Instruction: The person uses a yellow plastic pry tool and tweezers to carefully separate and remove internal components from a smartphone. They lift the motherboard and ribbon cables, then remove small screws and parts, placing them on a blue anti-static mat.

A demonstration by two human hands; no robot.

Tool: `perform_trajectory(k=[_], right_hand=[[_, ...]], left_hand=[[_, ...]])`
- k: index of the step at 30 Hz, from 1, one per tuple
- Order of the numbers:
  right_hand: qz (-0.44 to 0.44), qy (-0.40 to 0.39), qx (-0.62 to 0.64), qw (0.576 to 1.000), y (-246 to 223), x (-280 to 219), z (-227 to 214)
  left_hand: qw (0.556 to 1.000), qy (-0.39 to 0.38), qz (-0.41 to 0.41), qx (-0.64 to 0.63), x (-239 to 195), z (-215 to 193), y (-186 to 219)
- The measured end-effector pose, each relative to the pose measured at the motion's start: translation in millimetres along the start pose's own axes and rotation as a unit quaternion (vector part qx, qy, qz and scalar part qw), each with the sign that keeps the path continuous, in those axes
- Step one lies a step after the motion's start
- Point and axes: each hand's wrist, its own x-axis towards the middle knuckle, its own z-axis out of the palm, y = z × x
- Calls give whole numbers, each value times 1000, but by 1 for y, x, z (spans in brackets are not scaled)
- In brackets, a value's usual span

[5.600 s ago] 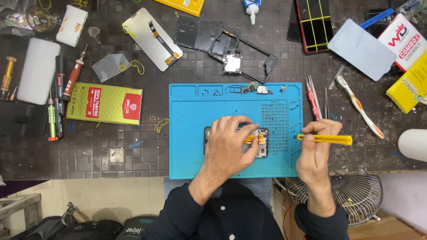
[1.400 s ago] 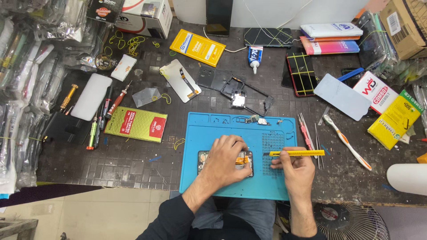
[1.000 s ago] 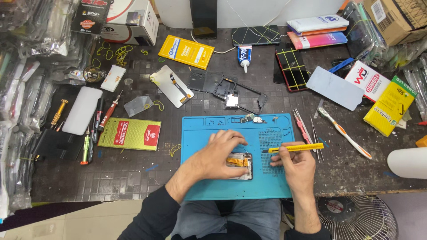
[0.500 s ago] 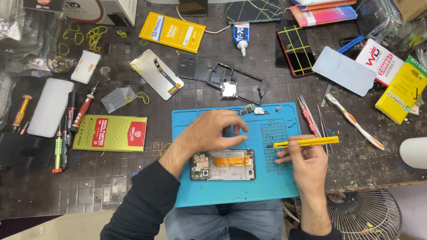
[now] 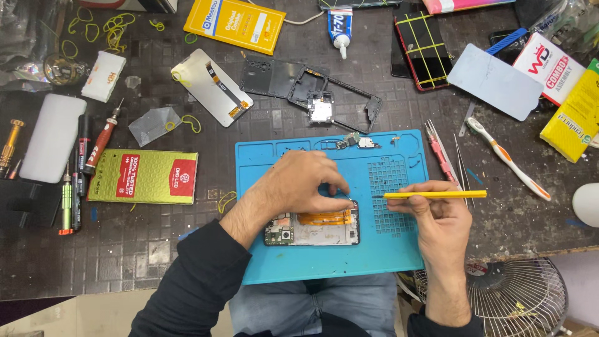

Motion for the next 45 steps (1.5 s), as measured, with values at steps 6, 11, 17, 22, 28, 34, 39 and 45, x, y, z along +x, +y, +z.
perform_trajectory(k=[6,11,17,22,28,34,39,45], right_hand=[[-14,-40,-35,998,3,-6,-2],[-18,-69,-75,995,3,-11,-3],[-8,-79,-84,993,3,-9,0],[-2,-86,-81,993,5,-9,0],[0,-74,-78,994,4,-8,1],[-5,-84,-99,992,5,-9,-1],[2,-91,-110,990,3,-8,2],[3,-92,-98,991,-2,-8,7]], left_hand=[[1000,-5,-6,5,1,1,3],[1000,-11,-18,12,2,5,2],[1000,-6,-16,14,1,6,0],[1000,-12,-20,11,1,6,-1],[1000,-19,-21,-7,1,1,-1],[1000,-13,-21,-1,0,3,-2],[999,-17,-26,8,1,5,-2],[1000,-11,-20,3,0,5,-2]])
